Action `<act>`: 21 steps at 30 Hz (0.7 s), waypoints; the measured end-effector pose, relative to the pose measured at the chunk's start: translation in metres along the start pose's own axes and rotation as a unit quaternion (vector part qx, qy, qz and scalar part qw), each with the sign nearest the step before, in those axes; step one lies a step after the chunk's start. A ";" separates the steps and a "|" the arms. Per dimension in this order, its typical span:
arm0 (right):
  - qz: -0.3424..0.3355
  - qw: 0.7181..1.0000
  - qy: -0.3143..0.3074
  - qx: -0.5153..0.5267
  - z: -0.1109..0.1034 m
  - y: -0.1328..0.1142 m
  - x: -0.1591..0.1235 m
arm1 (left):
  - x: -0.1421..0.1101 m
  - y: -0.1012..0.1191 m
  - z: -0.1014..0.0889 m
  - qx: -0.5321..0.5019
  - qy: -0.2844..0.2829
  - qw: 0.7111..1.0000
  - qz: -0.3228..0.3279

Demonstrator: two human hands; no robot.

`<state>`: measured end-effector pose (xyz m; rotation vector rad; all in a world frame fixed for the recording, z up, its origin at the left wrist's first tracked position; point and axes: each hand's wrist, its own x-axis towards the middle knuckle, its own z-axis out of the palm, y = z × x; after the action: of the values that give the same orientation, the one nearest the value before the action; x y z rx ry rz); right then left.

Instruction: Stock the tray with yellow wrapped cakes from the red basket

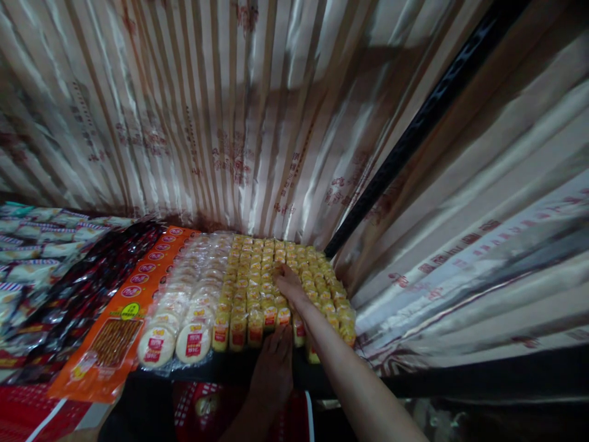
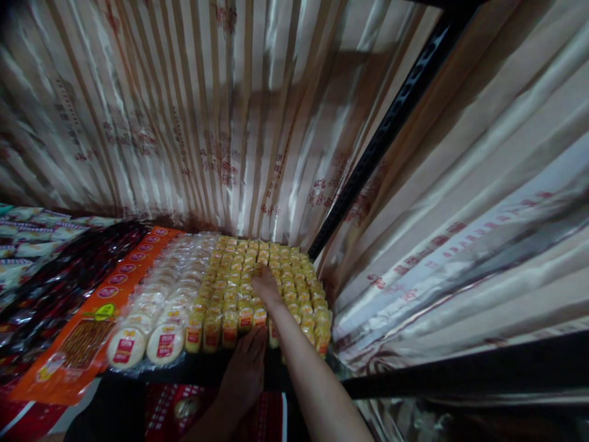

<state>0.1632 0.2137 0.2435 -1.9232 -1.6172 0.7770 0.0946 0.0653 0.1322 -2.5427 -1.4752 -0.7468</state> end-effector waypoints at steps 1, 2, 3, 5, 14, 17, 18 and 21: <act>0.001 1.000 -0.001 0.006 0.000 0.001 0.001 | 0.000 0.000 0.000 0.001 0.001 1.000 0.000; 0.002 1.000 -0.001 0.011 0.000 0.002 0.002 | 0.000 0.000 0.000 0.002 0.003 1.000 0.000; 0.004 1.000 0.000 0.016 0.000 0.003 0.003 | 0.000 0.000 0.000 0.002 0.006 1.000 0.001; 0.007 1.000 0.003 0.022 0.001 0.006 0.008 | 0.000 0.000 0.000 -0.002 0.012 1.000 0.002; 0.001 0.999 0.022 0.025 0.010 0.010 0.027 | 0.002 -0.001 -0.002 -0.008 0.021 1.000 -0.001; 0.001 0.999 0.038 0.014 0.013 0.009 0.027 | 0.002 -0.001 0.000 -0.004 0.027 1.000 0.003; -0.002 0.999 0.042 0.008 0.013 0.009 0.027 | 0.002 -0.001 0.000 -0.002 0.029 1.000 0.004; -0.023 0.998 0.049 -0.012 0.013 0.010 0.026 | 0.002 0.000 0.002 0.010 0.028 1.000 0.005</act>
<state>0.1640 0.2381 0.2244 -1.9033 -1.6131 0.6378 0.0957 0.0675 0.1311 -2.4915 -1.4438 -0.7918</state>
